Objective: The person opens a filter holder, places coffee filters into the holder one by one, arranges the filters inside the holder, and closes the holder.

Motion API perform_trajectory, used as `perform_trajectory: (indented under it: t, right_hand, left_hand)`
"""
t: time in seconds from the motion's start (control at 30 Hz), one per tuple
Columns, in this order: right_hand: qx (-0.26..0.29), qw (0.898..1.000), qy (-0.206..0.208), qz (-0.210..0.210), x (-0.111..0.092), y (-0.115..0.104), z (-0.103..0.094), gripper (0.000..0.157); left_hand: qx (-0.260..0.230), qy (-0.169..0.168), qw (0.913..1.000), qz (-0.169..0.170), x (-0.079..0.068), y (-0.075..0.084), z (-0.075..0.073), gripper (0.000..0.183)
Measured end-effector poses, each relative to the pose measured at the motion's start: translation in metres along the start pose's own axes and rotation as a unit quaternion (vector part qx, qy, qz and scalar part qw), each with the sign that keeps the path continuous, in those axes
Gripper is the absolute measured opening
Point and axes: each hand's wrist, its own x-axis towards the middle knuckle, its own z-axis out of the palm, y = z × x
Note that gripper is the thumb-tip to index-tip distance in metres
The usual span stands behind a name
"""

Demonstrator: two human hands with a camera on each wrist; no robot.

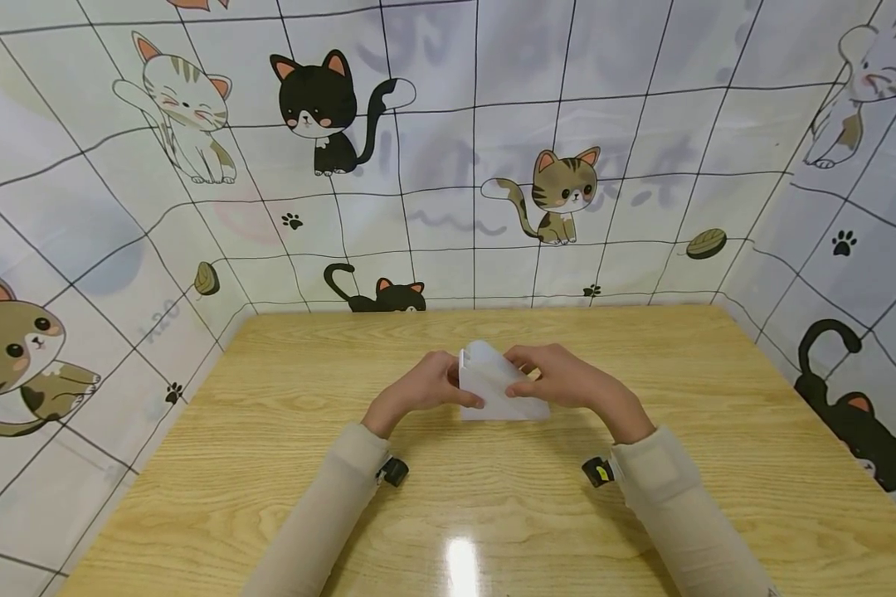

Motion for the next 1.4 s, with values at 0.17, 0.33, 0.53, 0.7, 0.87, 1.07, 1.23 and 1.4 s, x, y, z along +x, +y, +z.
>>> perform_trajectory:
  t: [0.17,0.33,0.53,0.7,0.87,1.07,1.23,1.4]
  right_hand:
    - [-0.004,1.0,0.001,0.0,0.001,0.0027,0.0018,0.041]
    - [-0.009,1.0,-0.002,-0.003,0.0011,0.0047,0.0022,0.041]
    - [-0.011,1.0,-0.007,-0.005,0.0009,0.0043,0.0011,0.041]
    - [-0.014,1.0,-0.01,-0.002,0.0016,0.004,0.0011,0.041]
    - [-0.013,1.0,-0.014,0.002,0.0027,0.0064,0.0034,0.041]
    - [-0.011,1.0,-0.016,0.005,0.0021,0.0062,0.0042,0.04]
    - [-0.01,1.0,-0.016,0.005,0.0025,0.0057,0.0043,0.04]
    - [-0.016,1.0,-0.016,0.013,0.0026,0.0038,0.0044,0.041]
  left_hand:
    - [0.004,0.0,1.0,-0.003,0.0004,-0.0001,0.0004,0.026]
    - [0.001,-0.002,1.0,-0.002,0.0009,-0.0002,0.0005,0.028]
    - [0.002,-0.003,1.0,0.0,0.0018,-0.0002,-0.0001,0.028]
    - [0.002,-0.003,1.0,0.004,0.0021,-0.0009,-0.0006,0.03]
    - [0.002,-0.002,1.0,0.0,0.0008,0.0001,-0.0005,0.03]
    - [0.001,-0.002,1.0,-0.003,0.0,0.0006,0.0004,0.032]
    - [-0.002,-0.003,1.0,-0.003,-0.0005,0.001,0.0001,0.031]
    - [-0.003,-0.003,1.0,-0.003,-0.0005,0.0009,-0.0004,0.031]
